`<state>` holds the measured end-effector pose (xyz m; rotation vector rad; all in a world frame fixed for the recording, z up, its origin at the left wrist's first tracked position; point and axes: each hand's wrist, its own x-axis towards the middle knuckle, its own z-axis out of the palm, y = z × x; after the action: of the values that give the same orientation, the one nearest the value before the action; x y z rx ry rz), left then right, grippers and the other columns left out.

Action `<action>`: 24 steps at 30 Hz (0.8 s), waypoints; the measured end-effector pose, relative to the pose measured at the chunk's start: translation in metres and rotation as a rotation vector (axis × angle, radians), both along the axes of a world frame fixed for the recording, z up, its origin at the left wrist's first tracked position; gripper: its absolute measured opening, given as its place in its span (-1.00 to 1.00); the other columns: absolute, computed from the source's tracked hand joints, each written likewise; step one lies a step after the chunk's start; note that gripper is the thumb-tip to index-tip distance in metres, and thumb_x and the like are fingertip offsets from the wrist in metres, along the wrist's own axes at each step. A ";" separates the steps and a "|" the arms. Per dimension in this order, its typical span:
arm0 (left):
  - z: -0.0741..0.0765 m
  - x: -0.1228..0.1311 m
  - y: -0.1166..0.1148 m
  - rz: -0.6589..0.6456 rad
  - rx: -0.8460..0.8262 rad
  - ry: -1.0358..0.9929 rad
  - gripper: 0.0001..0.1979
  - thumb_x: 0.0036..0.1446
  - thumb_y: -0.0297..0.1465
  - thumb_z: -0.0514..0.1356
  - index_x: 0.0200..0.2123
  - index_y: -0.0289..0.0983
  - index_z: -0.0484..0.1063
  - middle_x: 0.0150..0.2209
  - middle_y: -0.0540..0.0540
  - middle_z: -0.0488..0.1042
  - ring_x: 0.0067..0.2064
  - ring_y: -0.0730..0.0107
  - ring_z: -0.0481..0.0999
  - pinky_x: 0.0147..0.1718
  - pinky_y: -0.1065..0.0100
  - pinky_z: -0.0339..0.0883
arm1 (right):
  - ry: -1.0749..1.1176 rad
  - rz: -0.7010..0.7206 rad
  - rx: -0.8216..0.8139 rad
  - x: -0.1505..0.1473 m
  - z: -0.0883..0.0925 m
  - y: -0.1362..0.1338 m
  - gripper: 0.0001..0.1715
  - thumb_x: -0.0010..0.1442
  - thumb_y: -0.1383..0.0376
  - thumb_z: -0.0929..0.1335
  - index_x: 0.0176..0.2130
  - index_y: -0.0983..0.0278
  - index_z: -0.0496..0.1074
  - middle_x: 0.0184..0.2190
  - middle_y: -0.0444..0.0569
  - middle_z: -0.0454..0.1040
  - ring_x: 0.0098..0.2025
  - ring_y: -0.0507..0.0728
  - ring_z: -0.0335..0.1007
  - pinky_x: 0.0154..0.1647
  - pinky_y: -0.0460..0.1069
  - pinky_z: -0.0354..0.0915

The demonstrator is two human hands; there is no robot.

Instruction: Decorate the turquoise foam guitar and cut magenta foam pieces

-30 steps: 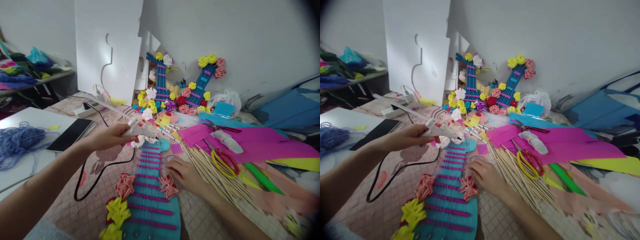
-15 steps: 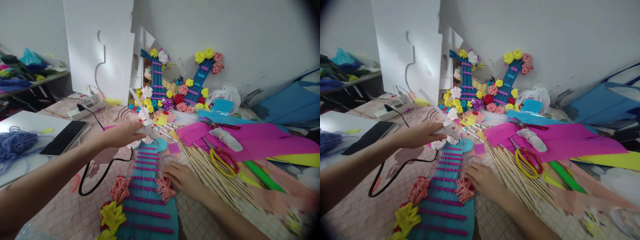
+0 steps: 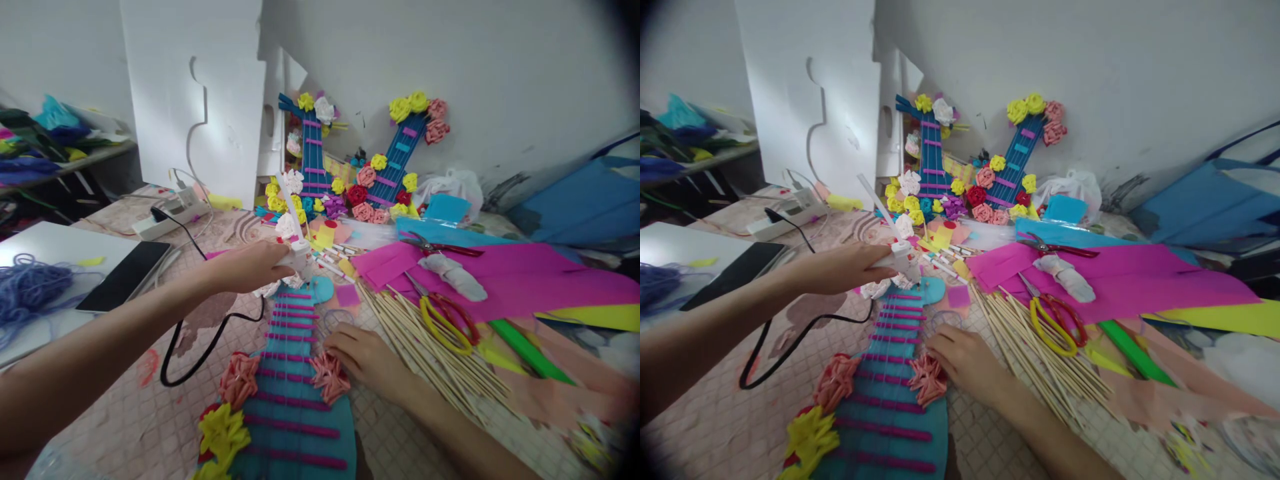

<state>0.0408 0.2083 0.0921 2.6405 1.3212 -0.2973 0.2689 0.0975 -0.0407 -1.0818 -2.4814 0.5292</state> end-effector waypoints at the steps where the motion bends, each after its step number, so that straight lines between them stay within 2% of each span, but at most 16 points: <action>1: 0.000 0.000 0.000 -0.005 0.000 -0.001 -0.72 0.25 -0.27 -0.03 -0.23 -0.34 0.35 -0.29 -0.21 0.49 -0.26 0.18 0.48 -0.37 0.33 0.17 | 0.000 0.000 0.003 0.000 0.000 0.000 -0.77 0.34 0.29 0.17 -0.21 0.23 0.37 -0.34 -0.08 0.40 -0.30 0.06 0.37 -0.34 -0.07 0.24; 8: -0.004 0.000 0.004 -0.035 0.022 0.014 -0.70 0.25 -0.24 -0.04 -0.23 -0.33 0.35 -0.32 -0.20 0.49 -0.28 0.16 0.49 -0.41 0.32 0.15 | -0.019 0.002 0.010 0.000 0.001 0.000 -0.78 0.34 0.30 0.17 -0.21 0.24 0.37 -0.34 -0.08 0.40 -0.30 0.06 0.36 -0.34 -0.07 0.24; 24: -0.004 0.002 0.003 -0.006 0.033 0.034 -0.67 0.25 -0.22 -0.04 -0.15 -0.33 0.34 -0.18 -0.24 0.50 -0.17 0.13 0.50 -0.32 0.31 0.22 | -0.021 -0.001 0.026 -0.001 0.002 0.000 -0.80 0.33 0.32 0.19 -0.21 0.24 0.38 -0.34 -0.09 0.41 -0.31 0.06 0.37 -0.36 -0.07 0.24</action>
<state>0.0424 0.2110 0.0886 2.6791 1.3397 -0.3255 0.2681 0.0979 -0.0392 -1.0841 -2.4991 0.4864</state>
